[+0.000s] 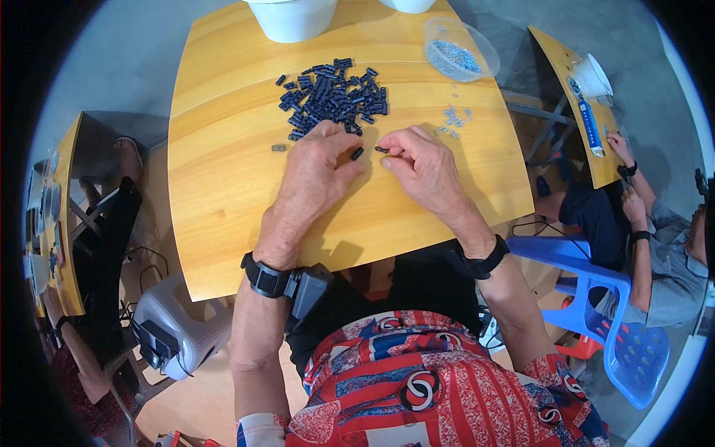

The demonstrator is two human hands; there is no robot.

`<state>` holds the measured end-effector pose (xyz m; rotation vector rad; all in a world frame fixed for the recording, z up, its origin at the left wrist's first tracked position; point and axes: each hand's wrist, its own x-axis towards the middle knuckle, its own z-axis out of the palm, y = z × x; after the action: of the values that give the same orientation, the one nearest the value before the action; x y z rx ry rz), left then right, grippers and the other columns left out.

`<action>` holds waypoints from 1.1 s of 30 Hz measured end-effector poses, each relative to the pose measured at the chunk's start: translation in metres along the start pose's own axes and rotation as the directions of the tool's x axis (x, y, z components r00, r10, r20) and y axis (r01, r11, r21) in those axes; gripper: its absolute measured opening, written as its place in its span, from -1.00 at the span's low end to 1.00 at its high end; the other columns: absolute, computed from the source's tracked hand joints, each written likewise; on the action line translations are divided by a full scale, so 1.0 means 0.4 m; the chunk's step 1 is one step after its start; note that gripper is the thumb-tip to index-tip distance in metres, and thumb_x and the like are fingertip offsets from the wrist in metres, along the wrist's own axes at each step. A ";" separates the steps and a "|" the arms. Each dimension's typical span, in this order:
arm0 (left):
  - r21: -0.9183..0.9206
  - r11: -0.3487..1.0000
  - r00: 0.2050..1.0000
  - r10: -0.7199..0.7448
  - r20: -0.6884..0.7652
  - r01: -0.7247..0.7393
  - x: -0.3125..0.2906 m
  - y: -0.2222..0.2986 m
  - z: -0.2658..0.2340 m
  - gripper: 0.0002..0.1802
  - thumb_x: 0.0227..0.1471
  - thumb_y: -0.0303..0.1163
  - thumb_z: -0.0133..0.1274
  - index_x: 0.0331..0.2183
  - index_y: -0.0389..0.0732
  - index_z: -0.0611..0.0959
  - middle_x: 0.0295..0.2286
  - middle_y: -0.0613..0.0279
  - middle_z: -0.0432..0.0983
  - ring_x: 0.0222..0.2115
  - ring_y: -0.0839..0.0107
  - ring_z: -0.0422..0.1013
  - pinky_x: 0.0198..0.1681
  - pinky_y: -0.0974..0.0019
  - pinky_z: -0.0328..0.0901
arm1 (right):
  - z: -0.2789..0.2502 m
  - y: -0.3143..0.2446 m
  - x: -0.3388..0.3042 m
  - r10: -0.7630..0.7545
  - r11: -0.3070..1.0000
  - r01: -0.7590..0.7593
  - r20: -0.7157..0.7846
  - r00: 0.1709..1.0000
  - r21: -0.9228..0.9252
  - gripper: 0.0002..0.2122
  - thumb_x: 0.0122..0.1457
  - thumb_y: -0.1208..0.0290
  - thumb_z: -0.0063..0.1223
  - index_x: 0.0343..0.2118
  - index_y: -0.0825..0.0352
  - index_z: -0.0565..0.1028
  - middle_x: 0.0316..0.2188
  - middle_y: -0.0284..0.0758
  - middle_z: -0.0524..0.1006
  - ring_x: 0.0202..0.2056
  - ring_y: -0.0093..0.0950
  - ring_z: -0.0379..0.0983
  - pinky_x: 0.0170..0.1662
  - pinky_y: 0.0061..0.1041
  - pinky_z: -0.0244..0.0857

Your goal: The person pours black plastic connectors from a bowl onto the table and then manually inserts small metal pins into them, repeating the process several times.

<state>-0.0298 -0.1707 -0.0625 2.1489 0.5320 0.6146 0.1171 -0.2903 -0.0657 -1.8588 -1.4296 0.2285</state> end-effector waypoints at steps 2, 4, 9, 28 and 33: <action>0.002 0.999 0.999 -0.039 -0.022 0.039 0.001 0.000 0.000 -0.74 -0.28 -0.51 0.21 -0.38 -0.29 0.63 -0.51 0.10 0.42 -0.44 0.19 0.40 -0.36 0.24 0.30 | -0.002 -0.003 0.000 -0.010 1.000 0.010 0.002 1.000 0.009 -0.87 -0.06 0.52 0.11 -0.39 0.33 0.46 -0.49 -0.29 0.47 -0.44 -0.35 0.47 -0.39 -0.43 0.34; 0.013 1.000 0.999 -0.005 -0.043 0.005 0.002 -0.007 0.007 -0.76 -0.26 -0.52 0.20 -0.39 -0.30 0.63 -0.52 0.14 0.42 -0.49 0.27 0.38 -0.41 0.29 0.28 | -0.002 -0.007 0.001 -0.007 0.999 0.007 -0.008 1.000 -0.043 -0.87 -0.06 0.52 0.11 -0.40 0.33 0.46 -0.49 -0.29 0.47 -0.44 -0.34 0.47 -0.40 -0.42 0.34; 0.073 0.994 0.993 0.085 -0.087 -0.079 0.000 -0.012 0.019 -0.82 -0.23 -0.52 0.19 -0.43 -0.31 0.63 -0.55 0.15 0.42 -0.54 0.29 0.37 -0.45 0.33 0.27 | 0.014 0.002 -0.002 0.021 0.998 -0.023 -0.045 0.999 -0.062 -0.88 -0.05 0.49 0.12 -0.43 0.33 0.44 -0.49 -0.28 0.46 -0.45 -0.32 0.46 -0.41 -0.39 0.33; -0.421 0.867 0.955 -0.298 -0.006 0.268 -0.009 -0.001 0.042 -0.88 0.01 -0.53 0.11 -0.33 -0.30 0.65 -0.56 0.37 0.49 -0.65 0.68 0.33 -0.63 0.58 0.23 | -0.124 0.071 -0.027 -0.009 0.977 -0.041 -0.232 0.973 -0.211 -0.91 0.01 0.56 0.06 -0.38 0.33 0.50 -0.45 -0.24 0.49 -0.42 -0.27 0.47 -0.36 -0.39 0.36; -0.438 0.885 0.982 -0.188 -0.029 0.156 -0.010 -0.003 0.044 -0.88 0.02 -0.52 0.09 -0.33 -0.29 0.65 -0.54 0.34 0.50 -0.63 0.67 0.34 -0.61 0.58 0.25 | -0.109 0.088 -0.018 0.003 0.967 -0.053 -0.197 0.980 -0.248 -0.91 0.00 0.54 0.07 -0.38 0.33 0.49 -0.46 -0.25 0.48 -0.42 -0.26 0.46 -0.37 -0.37 0.36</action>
<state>-0.0228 -0.1827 -0.0740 1.6432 0.5576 0.6428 0.1653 -0.3194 -0.0606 -2.0431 -1.3462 -0.1265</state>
